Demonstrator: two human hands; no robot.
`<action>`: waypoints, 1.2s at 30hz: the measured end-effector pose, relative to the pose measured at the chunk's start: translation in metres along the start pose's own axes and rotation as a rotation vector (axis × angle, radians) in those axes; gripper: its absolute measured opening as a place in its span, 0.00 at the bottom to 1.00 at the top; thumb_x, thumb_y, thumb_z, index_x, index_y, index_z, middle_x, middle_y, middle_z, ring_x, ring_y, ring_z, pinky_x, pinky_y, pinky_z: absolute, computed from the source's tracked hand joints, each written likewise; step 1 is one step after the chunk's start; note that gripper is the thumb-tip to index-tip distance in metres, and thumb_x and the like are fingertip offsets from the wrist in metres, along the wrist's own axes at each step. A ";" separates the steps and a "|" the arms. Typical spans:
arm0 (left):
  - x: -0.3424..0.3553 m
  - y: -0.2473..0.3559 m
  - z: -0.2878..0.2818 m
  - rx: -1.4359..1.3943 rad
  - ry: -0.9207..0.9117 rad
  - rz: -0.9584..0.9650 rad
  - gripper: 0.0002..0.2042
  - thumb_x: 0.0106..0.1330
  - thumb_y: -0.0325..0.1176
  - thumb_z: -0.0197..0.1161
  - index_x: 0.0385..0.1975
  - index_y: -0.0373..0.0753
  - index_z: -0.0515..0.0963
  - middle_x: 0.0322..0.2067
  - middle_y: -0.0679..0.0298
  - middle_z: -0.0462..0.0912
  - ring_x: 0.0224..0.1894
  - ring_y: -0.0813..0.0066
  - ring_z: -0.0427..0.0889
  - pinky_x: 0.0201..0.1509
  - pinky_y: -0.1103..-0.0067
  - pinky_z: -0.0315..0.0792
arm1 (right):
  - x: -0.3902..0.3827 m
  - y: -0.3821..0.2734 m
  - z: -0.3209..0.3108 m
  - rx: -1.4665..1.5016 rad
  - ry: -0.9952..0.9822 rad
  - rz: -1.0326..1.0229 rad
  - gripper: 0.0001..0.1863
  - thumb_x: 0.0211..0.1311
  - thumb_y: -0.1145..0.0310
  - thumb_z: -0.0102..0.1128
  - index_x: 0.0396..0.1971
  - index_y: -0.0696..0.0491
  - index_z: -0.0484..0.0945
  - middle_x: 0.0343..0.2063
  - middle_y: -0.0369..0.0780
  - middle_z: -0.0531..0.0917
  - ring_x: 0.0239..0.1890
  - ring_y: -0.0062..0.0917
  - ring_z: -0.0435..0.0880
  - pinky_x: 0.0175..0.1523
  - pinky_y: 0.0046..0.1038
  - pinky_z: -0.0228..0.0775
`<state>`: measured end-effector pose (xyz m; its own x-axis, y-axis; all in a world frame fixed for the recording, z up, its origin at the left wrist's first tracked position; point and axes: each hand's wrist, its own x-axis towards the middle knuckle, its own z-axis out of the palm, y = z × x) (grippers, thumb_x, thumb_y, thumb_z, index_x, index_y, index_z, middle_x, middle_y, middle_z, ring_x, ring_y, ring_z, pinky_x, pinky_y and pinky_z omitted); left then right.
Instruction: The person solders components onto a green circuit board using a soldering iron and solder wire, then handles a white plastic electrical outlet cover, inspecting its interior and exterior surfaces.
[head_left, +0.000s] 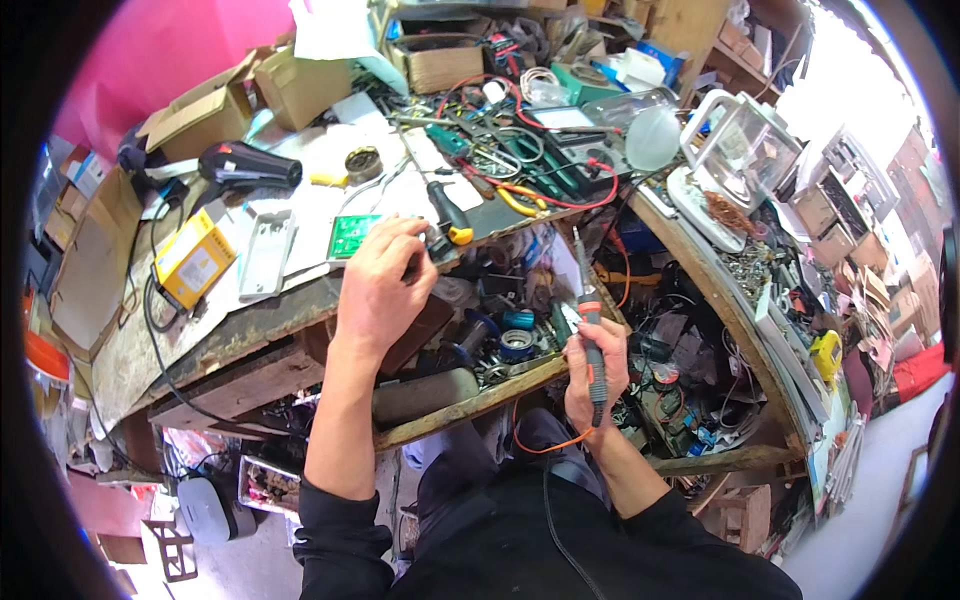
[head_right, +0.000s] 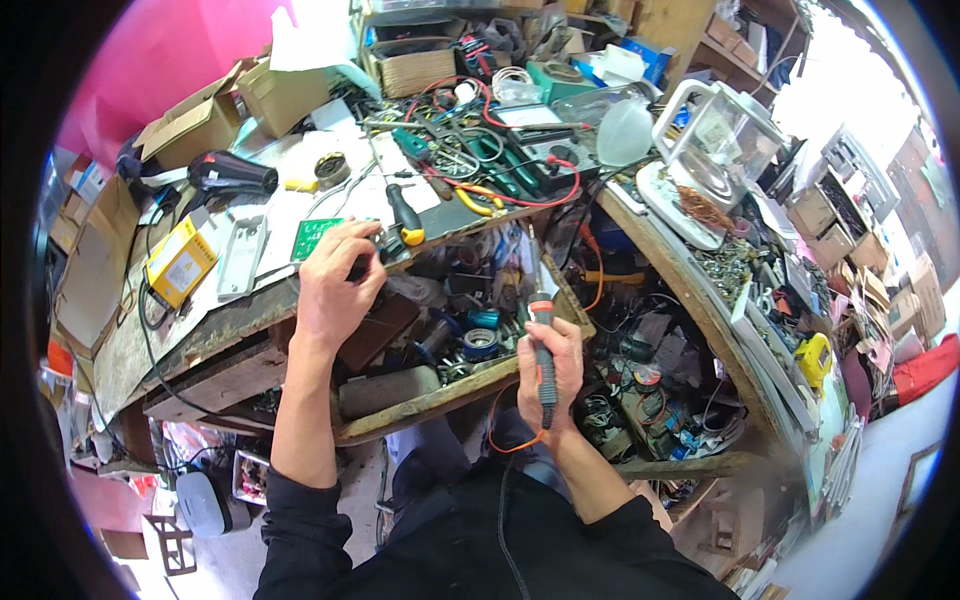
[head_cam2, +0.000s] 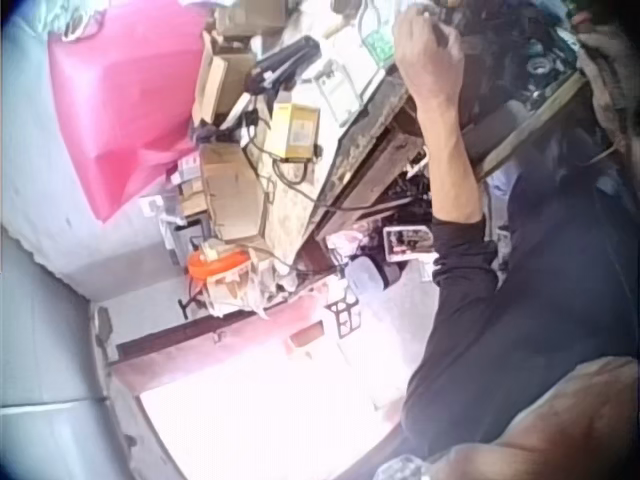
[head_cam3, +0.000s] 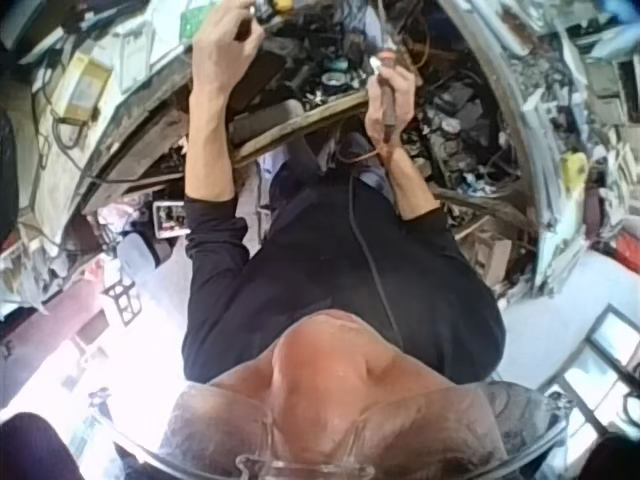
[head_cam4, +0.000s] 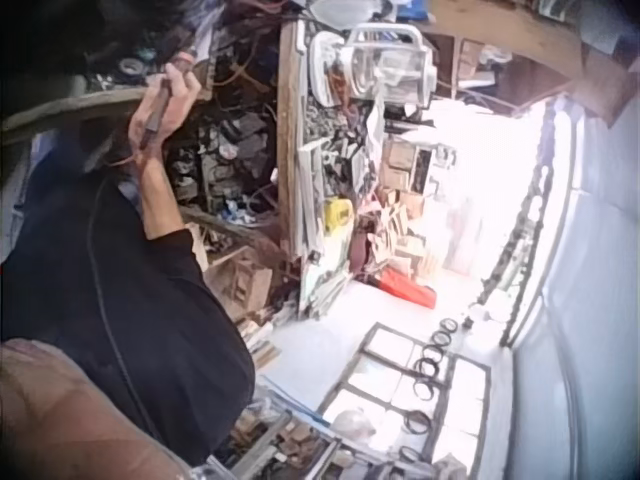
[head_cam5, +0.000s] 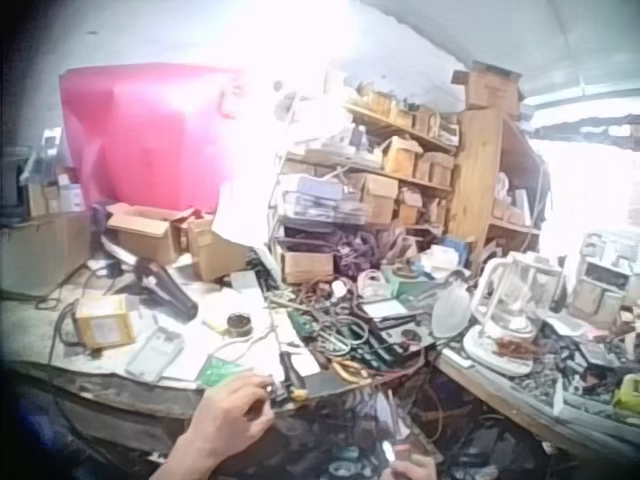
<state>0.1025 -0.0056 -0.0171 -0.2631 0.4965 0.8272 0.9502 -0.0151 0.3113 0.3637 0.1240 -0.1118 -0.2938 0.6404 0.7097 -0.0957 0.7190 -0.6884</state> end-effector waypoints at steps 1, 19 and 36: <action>-0.001 0.001 0.000 0.005 0.000 -0.011 0.08 0.57 0.17 0.70 0.33 0.33 0.79 0.48 0.56 0.89 0.55 0.51 0.87 0.66 0.64 0.80 | 0.001 0.000 0.000 0.003 -0.003 -0.001 0.15 0.66 0.81 0.67 0.51 0.53 0.82 0.48 0.46 0.81 0.48 0.34 0.82 0.54 0.31 0.75; -0.001 0.002 0.003 0.006 0.005 -0.014 0.08 0.57 0.17 0.70 0.33 0.33 0.79 0.49 0.56 0.90 0.56 0.52 0.87 0.66 0.64 0.80 | 0.001 0.001 0.000 0.004 0.006 -0.037 0.15 0.66 0.82 0.67 0.51 0.53 0.82 0.48 0.45 0.81 0.47 0.31 0.82 0.53 0.30 0.75; 0.000 0.003 0.001 0.018 0.021 0.013 0.08 0.56 0.19 0.70 0.32 0.32 0.78 0.47 0.53 0.88 0.52 0.51 0.87 0.67 0.63 0.79 | 0.004 -0.002 0.002 -0.060 -0.015 -0.098 0.15 0.67 0.81 0.67 0.52 0.55 0.82 0.48 0.45 0.81 0.43 0.29 0.82 0.50 0.29 0.76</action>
<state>0.1057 -0.0048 -0.0161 -0.2542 0.4784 0.8405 0.9563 -0.0055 0.2923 0.3608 0.1245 -0.1073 -0.3001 0.5624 0.7705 -0.0681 0.7930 -0.6053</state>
